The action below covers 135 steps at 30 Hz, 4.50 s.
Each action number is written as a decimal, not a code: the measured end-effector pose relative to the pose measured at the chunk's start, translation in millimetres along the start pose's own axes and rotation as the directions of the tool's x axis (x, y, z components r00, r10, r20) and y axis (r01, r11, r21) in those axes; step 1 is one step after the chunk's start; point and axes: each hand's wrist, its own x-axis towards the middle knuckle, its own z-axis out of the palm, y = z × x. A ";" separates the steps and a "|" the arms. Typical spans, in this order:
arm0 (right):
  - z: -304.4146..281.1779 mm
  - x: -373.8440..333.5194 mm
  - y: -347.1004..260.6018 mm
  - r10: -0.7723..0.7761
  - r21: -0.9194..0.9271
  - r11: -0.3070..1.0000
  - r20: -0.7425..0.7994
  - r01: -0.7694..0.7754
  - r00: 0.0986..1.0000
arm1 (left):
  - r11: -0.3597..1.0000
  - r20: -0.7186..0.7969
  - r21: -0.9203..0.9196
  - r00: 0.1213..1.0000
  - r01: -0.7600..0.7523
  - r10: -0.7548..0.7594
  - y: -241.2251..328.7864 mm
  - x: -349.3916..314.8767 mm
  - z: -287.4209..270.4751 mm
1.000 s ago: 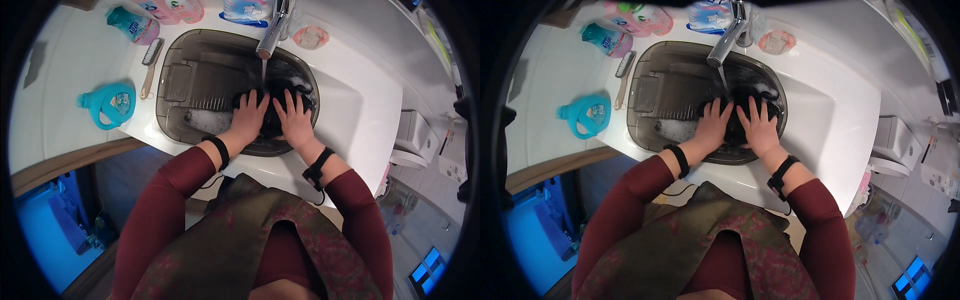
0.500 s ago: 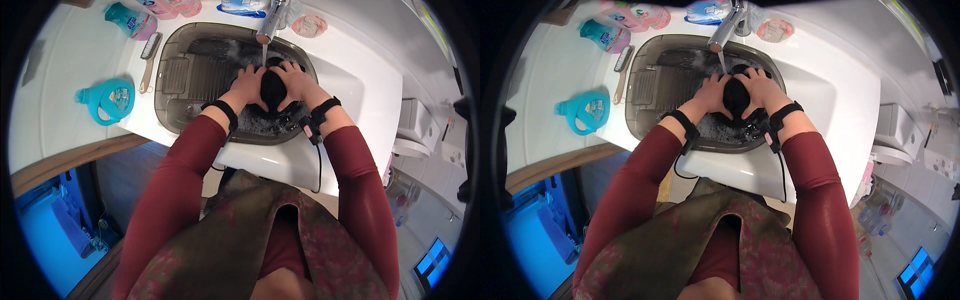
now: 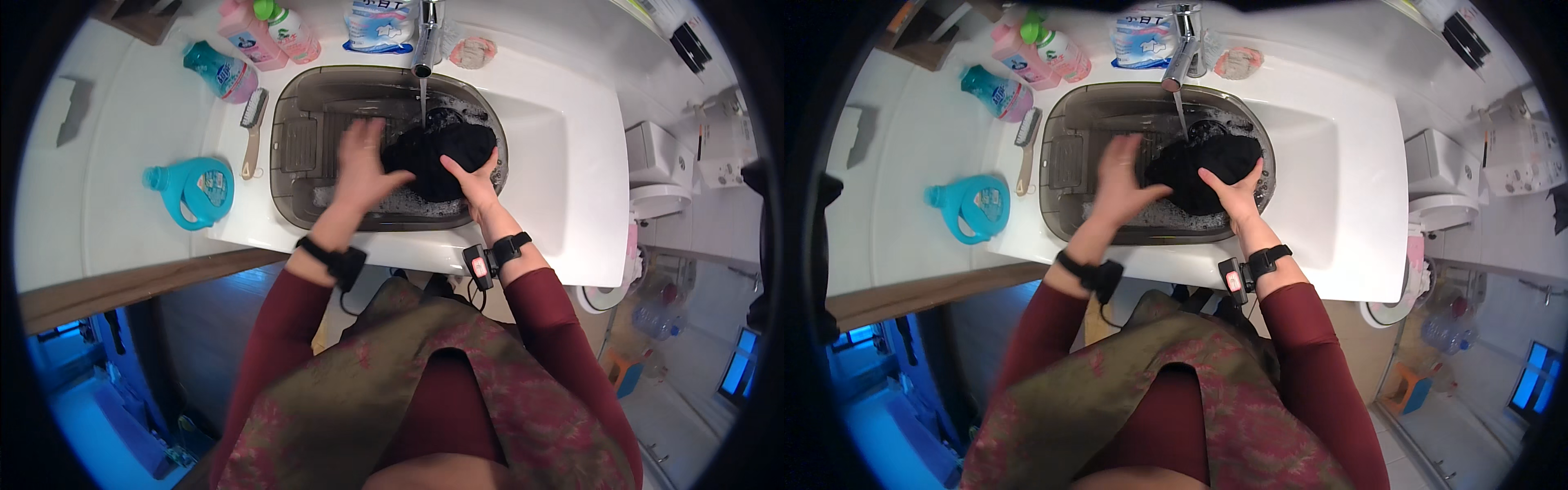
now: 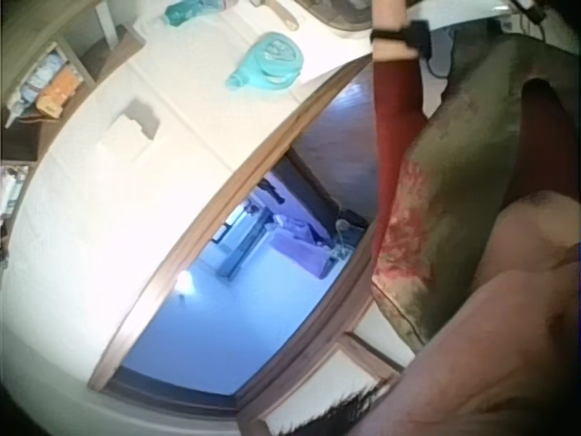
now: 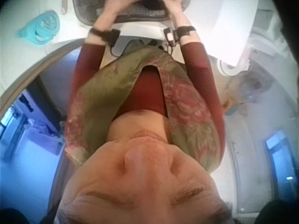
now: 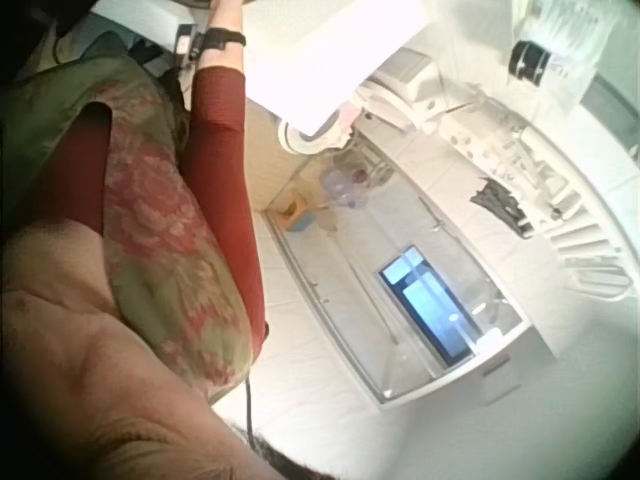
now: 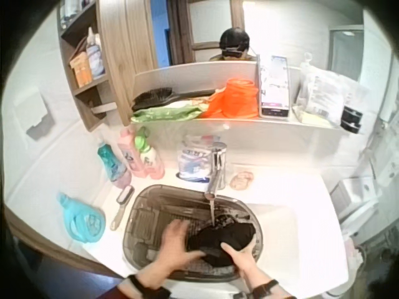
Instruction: The person hand-washes a black garment in a sink under running water. They repeatedly rub, squeeze, and rinse the fabric, occasionally lifting and repositioning it. The garment remains in the sink throughout the clip.
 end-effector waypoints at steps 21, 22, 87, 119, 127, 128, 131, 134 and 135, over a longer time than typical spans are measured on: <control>48.7 -9.2 -35.6 0.188 0.174 0.970 -0.081 -0.172 0.979 | 0.542 0.278 -0.569 0.765 0.618 -0.580 -141.9 -21.3 -118.5; 48.0 -8.1 -34.4 0.188 0.180 0.968 -0.071 -0.172 0.980 | 0.536 0.274 -0.583 0.768 0.611 -0.578 -141.3 -22.4 -118.7; 35.0 -50.2 -32.0 -0.137 0.553 0.569 0.793 -0.608 0.593 | 0.374 -0.075 -0.920 0.888 0.114 -0.454 148.3 -96.8 -270.7; -55.1 -76.3 -49.9 -0.061 0.385 0.916 0.420 -0.117 0.906 | -0.259 0.356 -0.923 0.889 0.286 -0.288 -20.5 -69.0 -136.3; -39.6 -66.0 -37.1 -0.307 -0.071 0.939 0.272 0.337 0.912 | 0.213 0.406 -0.761 0.706 0.613 -0.580 -79.8 -49.3 -71.6; -40.1 -61.7 -37.3 -0.382 -0.155 0.889 0.269 0.431 0.884 | 0.241 0.393 -0.769 0.734 0.593 -0.554 -84.9 -48.4 -67.2; -49.8 -51.3 -38.1 -0.355 -0.220 0.882 0.270 0.416 0.895 | 0.372 0.359 -0.725 0.779 0.580 -0.515 -92.2 -52.6 -66.0; -56.6 -37.4 -44.7 -0.268 -0.261 0.913 0.197 0.314 0.943 | 0.398 0.340 -0.762 0.838 0.511 -0.426 -83.6 -61.9 -78.2; -57.4 -34.8 -47.9 -0.240 -0.296 0.916 0.138 0.271 0.961 | 0.295 0.394 -0.804 0.835 0.516 -0.385 -78.3 -66.5 -86.1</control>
